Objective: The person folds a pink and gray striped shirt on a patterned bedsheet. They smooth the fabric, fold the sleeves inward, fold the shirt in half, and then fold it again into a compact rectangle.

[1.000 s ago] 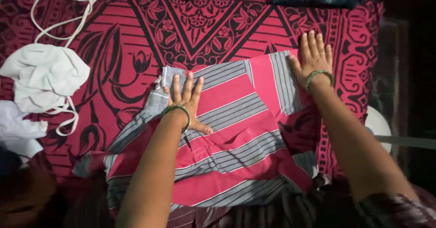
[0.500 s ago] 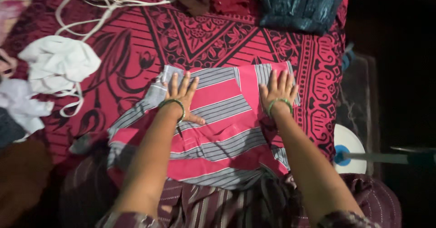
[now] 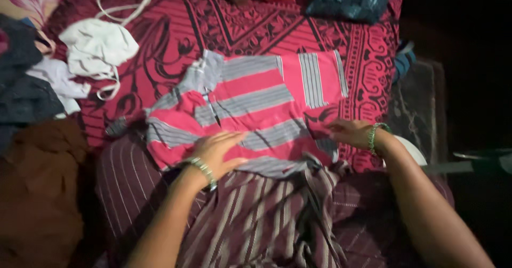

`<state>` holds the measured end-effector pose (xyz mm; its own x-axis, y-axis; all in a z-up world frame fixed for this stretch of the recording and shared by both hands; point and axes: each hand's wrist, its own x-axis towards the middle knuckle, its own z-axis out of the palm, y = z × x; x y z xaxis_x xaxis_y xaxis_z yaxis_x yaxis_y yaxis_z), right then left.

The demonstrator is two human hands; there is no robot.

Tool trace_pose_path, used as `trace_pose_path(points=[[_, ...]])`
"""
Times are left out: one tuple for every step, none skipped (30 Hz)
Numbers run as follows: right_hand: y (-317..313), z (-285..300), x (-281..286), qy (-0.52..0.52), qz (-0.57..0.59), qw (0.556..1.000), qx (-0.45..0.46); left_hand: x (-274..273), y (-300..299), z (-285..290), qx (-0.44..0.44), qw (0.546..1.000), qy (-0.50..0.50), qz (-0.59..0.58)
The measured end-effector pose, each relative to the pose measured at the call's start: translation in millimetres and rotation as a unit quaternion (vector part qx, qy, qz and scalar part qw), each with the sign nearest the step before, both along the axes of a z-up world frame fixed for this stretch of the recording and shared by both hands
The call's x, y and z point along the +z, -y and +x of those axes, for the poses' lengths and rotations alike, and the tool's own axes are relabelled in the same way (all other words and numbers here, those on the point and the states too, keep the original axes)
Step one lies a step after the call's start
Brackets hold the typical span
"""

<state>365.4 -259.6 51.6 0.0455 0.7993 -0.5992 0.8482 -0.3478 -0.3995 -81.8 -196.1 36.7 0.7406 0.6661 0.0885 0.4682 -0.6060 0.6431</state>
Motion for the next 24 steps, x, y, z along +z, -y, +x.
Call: trace_pose_path(points=[[5,-1,3,0.008,0.002,1.0,0.014,9,15,-12,0.051,0.996,-0.057,0.045],[9,-4,5,0.015,0.004,0.999,0.028,16,26,-19,0.102,0.984,-0.113,0.091],[9,-9,6,0.022,0.008,0.999,0.042,21,32,-22,0.128,0.975,-0.13,0.123],[8,-17,5,0.014,0.051,0.996,0.069,25,37,-25,0.155,0.965,-0.147,0.155],[3,-25,4,0.006,0.095,0.991,0.097,28,38,-24,0.18,0.951,-0.163,0.189],[1,-35,1,-0.002,0.139,0.982,0.124,30,36,-21,0.179,0.953,-0.179,0.164],[-2,-45,-4,0.049,0.111,0.98,0.154,32,30,-16,0.179,0.954,-0.194,0.14],[-5,-56,-9,0.1,0.082,0.974,0.184,33,23,-12,0.179,0.954,-0.209,0.116],[-9,-61,-12,0.152,0.054,0.964,0.212,35,12,-10,0.182,0.949,-0.226,0.122],[-12,-61,-12,0.139,0.048,0.969,0.197,38,-2,-8,0.186,0.943,-0.243,0.128],[-15,-59,-12,0.125,0.041,0.975,0.181,42,-17,-5,0.189,0.937,-0.261,0.135],[-16,-54,-11,0.111,0.034,0.979,0.166,47,-32,0,0.25,0.931,-0.2,0.174],[-15,-47,-9,0.006,0.068,0.994,0.079,51,-42,6,0.311,0.917,-0.137,0.209],[-14,-37,-5,-0.099,0.101,0.99,-0.009,55,-50,13,0.306,0.907,-0.035,0.287],[-15,-27,1,-0.202,0.134,0.965,-0.095,61,-54,24,0.296,0.881,0.067,0.363],[-16,-20,5,-0.232,0.169,0.945,-0.159,65,-53,40,0.276,0.901,0.132,0.307],[-16,-15,10,-0.26,0.204,0.917,-0.223,67,-48,64,0.252,0.914,0.196,0.25],[-15,-12,14,-0.287,0.237,0.883,-0.286,68,-38,95,0.223,0.916,0.243,0.23],[-14,-10,19,-0.316,0.25,0.866,-0.297,68,-24,123,0.15,0.921,0.289,0.212],[-13,-10,23,-0.344,0.263,0.847,-0.307,66,-5,149,0.098,0.94,0.28,0.166],[-12,-11,28,-0.372,0.277,0.828,-0.316,63,11,170,0.099,0.954,0.245,0.141],[-13,-12,33,-0.413,0.282,0.809,-0.31,59,23,188,0.101,0.966,0.21,0.115],[-11,-14,37,-0.452,0.284,0.79,-0.303,55,29,201,0.111,0.962,0.212,0.129],[-10,-15,41,-0.49,0.285,0.769,-0.295,50,33,212,0.122,0.958,0.215,0.143]])
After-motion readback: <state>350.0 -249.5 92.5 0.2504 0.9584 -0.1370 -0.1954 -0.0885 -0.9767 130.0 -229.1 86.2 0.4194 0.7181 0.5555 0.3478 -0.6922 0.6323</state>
